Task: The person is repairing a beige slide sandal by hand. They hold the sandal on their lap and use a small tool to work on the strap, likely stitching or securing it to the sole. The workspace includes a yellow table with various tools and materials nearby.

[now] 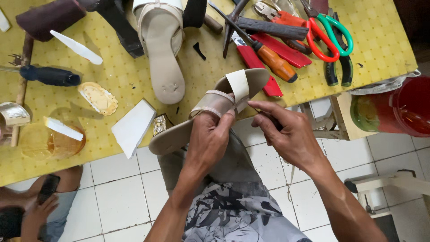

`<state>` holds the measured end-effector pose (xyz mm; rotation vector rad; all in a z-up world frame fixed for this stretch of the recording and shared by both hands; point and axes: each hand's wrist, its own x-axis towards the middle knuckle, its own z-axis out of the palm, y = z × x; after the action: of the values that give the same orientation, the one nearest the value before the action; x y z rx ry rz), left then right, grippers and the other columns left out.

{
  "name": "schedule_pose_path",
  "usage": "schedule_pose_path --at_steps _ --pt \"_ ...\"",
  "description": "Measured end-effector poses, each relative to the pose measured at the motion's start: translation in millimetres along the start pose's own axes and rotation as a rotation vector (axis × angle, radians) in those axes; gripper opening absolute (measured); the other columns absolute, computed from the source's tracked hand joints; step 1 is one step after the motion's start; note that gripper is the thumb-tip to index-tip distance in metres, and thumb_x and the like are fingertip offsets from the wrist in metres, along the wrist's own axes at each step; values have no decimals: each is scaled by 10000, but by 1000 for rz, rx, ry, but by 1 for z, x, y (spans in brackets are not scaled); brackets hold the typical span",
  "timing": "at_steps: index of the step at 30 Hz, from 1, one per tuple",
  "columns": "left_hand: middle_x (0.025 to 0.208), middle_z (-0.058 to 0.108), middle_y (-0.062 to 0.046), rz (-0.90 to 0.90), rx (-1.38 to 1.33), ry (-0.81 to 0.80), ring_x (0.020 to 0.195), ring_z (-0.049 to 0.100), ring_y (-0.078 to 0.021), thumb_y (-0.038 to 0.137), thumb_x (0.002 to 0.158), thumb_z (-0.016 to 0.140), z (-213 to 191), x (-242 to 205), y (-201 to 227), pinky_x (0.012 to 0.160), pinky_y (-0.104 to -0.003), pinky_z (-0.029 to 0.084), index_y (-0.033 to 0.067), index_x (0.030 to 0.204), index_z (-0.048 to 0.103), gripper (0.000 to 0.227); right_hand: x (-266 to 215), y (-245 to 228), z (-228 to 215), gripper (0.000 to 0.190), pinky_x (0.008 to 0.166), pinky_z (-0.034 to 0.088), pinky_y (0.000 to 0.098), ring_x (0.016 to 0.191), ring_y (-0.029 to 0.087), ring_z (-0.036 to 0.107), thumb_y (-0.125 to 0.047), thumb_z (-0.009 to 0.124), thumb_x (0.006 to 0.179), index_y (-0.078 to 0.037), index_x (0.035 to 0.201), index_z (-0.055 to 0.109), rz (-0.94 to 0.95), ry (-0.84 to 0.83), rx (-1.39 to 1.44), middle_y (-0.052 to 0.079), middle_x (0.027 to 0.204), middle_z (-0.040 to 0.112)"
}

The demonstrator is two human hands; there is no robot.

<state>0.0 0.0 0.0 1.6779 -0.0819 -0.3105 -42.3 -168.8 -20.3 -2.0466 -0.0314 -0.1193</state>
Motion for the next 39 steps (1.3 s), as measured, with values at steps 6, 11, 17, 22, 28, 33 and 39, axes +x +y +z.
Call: schedule_pose_path --at_steps 6,11,17,22,28,33,39 --pt "1077 697 -174 201 -19 19 1054 578 -173 104 878 512 7 -4 -28 993 -422 437 30 1181 672 350 4 -16 -7 228 475 493 297 428 153 613 -22 627 893 -81 1091 722 -6 1 -127 98 680 717" --pt "1155 670 -168 314 54 35 1148 601 -261 88 903 515 11 -5 -45 1030 -413 433 14 1175 647 311 5 -20 -12 205 538 483 331 591 188 640 -84 643 906 -103 1089 734 -43 -58 -333 73 824 742" --pt "1193 660 -122 333 105 32 1162 616 -275 117 928 522 10 -9 -51 1019 -359 455 40 1177 635 284 15 -36 -17 240 348 372 290 361 112 462 -163 614 924 -116 1137 714 109 -230 -414 44 800 743" --pt "1165 670 -102 340 99 37 1136 623 -261 115 937 523 10 -10 -55 1009 -355 453 65 1176 639 271 23 -43 -20 228 383 254 304 349 116 342 -205 597 937 -161 1107 742 206 -319 -437 5 503 636" --pt "1149 659 -103 342 97 55 1128 620 -265 114 935 513 10 -10 -49 1000 -358 465 61 1141 639 248 33 -43 -16 244 378 333 285 379 117 436 -225 588 943 -178 1137 729 408 -350 -409 19 714 729" --pt "1192 668 -108 357 129 76 1175 619 -274 112 927 522 11 -9 -57 1047 -361 442 76 1170 641 273 24 -12 -13 166 506 554 365 576 219 674 -15 624 926 1 1069 707 -336 -253 -508 124 808 732" --pt "1181 671 -70 298 117 81 1162 624 -246 128 914 520 11 -8 -54 1026 -345 451 105 1170 646 286 27 -15 -15 218 271 416 255 325 107 491 -68 625 915 -49 1122 692 -20 -338 -421 123 793 748"
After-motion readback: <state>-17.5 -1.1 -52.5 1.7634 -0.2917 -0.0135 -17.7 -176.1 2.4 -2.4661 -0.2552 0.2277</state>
